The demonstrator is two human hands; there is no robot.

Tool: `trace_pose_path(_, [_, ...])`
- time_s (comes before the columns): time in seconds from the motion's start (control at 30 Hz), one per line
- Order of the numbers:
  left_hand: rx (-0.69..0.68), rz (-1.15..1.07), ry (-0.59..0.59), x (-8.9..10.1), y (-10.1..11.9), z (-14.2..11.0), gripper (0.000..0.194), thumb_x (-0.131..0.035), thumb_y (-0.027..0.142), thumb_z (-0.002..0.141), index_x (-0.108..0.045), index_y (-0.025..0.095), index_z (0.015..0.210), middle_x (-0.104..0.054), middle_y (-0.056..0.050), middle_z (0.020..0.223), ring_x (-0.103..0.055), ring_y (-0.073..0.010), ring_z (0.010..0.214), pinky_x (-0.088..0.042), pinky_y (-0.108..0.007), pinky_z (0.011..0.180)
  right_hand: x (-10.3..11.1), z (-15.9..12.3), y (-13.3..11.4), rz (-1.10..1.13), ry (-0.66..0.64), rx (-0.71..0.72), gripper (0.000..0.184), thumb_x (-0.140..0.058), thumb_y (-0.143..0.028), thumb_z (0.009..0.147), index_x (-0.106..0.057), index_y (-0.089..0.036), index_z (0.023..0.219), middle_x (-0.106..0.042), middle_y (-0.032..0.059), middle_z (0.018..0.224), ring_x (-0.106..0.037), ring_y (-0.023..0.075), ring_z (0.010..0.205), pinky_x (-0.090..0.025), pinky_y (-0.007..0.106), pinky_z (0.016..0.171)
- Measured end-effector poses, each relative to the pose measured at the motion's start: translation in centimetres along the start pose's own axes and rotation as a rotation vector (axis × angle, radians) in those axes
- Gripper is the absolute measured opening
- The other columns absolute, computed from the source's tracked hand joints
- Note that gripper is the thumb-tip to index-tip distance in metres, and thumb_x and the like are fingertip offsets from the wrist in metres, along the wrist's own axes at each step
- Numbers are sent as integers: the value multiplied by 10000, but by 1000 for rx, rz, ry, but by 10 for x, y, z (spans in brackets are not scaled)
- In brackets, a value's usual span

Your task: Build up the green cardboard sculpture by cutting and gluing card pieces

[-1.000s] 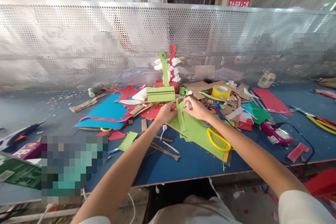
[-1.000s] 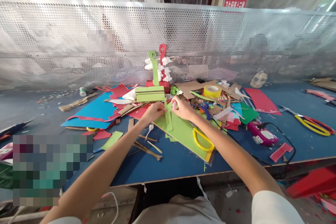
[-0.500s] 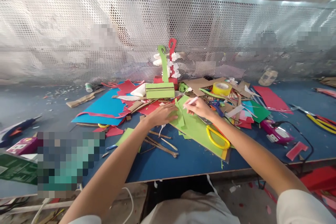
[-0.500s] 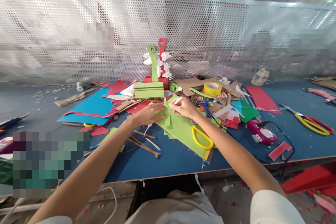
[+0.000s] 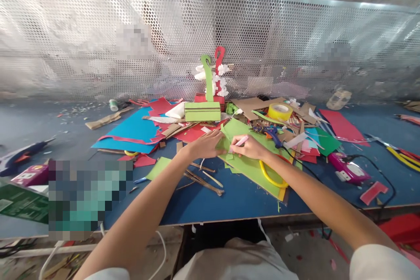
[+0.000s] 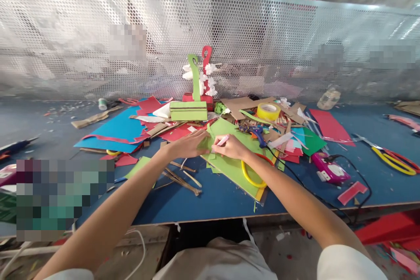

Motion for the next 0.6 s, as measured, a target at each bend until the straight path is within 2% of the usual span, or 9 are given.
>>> trace_pose_path(0.2, [5, 43, -24, -3, -2, 1, 473, -712, 497, 912, -617, 211, 1277, -629, -194, 1319, -610, -407, 1249, -508, -494, 989, 0, 0, 0, -23, 4, 2, 206, -686, -357, 905, -685, -189, 786, -759, 22, 731, -699, 158, 572, -467, 242, 551])
trace_pose_path(0.4, [-7, 54, -14, -4, 1, 1, 396, -666, 457, 948, -611, 209, 1251, -641, -186, 1277, -620, -394, 1211, -515, -491, 959, 0, -1, 1, -14, -1, -2, 195, -681, -347, 905, -686, -188, 791, -767, 23, 756, -702, 159, 577, -481, 246, 559])
trace_pose_path(0.6, [6, 82, -45, -2, 3, 3, 351, -588, 444, 993, -589, 189, 1235, -624, -189, 1290, -605, -386, 1213, -509, -514, 1005, -1, -1, 1, 8, -8, -10, 199, -682, -357, 904, -685, -184, 806, -768, 27, 772, -687, 151, 575, -493, 245, 559])
Point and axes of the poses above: each hand's wrist, its own z-axis towards the middle knuckle, its own x-axis out of the back of the hand, y = z × x, the point moved 7 cm from there along z, towards the middle knuckle
